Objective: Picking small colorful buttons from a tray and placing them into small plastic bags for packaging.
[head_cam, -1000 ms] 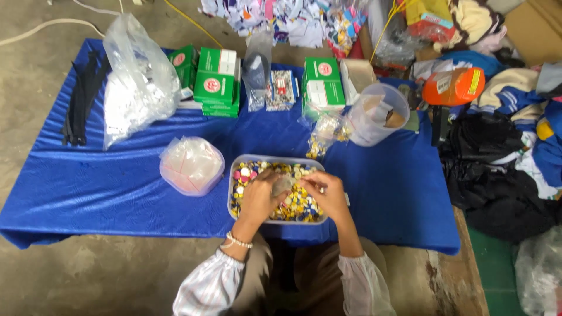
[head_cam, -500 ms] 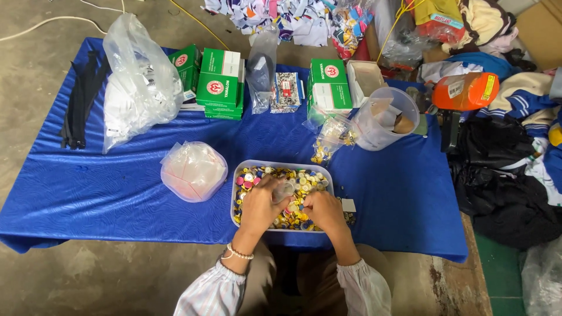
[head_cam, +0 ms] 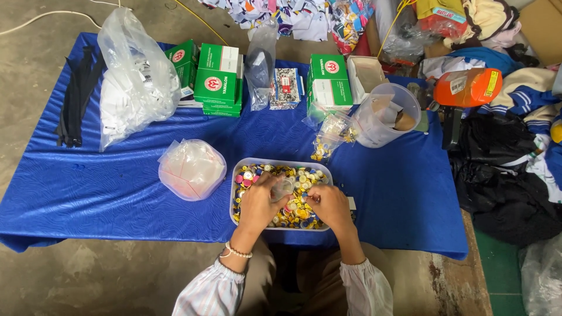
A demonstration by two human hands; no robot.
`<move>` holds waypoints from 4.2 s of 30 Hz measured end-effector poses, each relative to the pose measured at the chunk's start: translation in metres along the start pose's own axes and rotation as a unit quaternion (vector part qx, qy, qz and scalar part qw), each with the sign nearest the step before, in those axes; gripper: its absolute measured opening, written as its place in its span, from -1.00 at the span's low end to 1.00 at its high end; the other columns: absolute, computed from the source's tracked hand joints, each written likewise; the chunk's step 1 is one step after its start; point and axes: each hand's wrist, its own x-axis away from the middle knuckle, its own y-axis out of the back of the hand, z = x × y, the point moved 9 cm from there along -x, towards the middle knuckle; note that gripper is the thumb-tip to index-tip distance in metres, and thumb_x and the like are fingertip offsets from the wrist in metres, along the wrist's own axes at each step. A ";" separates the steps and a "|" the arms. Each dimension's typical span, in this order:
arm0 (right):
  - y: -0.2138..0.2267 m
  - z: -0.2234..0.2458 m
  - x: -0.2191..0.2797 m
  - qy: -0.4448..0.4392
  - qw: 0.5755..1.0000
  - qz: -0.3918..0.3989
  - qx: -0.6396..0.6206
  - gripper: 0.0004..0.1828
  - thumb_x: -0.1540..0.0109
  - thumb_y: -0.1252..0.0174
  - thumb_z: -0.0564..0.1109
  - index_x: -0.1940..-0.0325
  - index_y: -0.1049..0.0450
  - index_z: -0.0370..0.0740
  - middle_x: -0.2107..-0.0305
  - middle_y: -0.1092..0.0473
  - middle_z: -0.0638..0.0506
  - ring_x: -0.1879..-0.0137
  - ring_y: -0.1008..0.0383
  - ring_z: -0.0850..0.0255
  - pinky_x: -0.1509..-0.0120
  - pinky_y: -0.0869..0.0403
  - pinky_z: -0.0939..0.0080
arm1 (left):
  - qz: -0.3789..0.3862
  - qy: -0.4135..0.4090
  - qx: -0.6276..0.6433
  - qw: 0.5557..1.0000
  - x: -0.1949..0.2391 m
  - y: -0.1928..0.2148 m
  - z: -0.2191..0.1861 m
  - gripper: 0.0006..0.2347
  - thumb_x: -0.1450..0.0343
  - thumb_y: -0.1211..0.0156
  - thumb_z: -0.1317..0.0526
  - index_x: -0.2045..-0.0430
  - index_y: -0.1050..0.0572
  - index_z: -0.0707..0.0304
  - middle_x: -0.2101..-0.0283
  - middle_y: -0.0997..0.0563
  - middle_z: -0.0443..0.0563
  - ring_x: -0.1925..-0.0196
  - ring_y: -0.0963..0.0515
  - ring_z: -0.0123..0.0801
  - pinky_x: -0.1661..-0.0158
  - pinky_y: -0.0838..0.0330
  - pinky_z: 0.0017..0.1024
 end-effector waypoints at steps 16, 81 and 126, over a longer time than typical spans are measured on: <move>0.000 -0.010 -0.003 -0.013 0.999 -0.021 -0.034 -0.92 -0.08 -0.34 -0.09 0.36 -0.65 -0.05 0.51 -0.59 0.06 0.33 -0.63 0.01 0.20 -0.57 0.03 | 0.015 0.003 -0.003 1.000 -0.002 -0.002 0.004 -0.54 -0.17 -0.48 0.16 0.02 -0.60 0.13 0.22 -0.58 -0.07 0.42 -0.67 -0.15 0.32 -0.59 -0.09; 0.047 0.022 0.007 0.152 0.927 -0.105 -0.326 -0.85 -0.08 -0.45 -0.23 0.28 -0.67 -0.23 0.58 -0.52 -0.05 0.41 -0.47 0.27 0.33 -0.46 0.32 | 0.043 -0.048 -0.029 0.997 -0.004 -0.023 0.007 -0.58 -0.23 -0.43 0.16 0.01 -0.57 0.12 0.25 -0.64 0.02 0.43 -0.69 -0.07 0.29 -0.59 -0.08; -0.017 -0.033 -0.006 0.103 0.956 -0.199 0.190 -0.81 -0.01 -0.40 -0.09 0.56 -0.50 0.17 0.61 -0.28 0.18 0.22 -0.30 0.18 -0.08 -0.08 0.01 | -0.122 -0.023 0.032 0.992 -0.001 0.019 0.012 -0.55 -0.26 -0.47 0.23 -0.05 -0.56 0.26 0.21 -0.62 0.01 0.37 -0.69 -0.16 0.30 -0.58 -0.22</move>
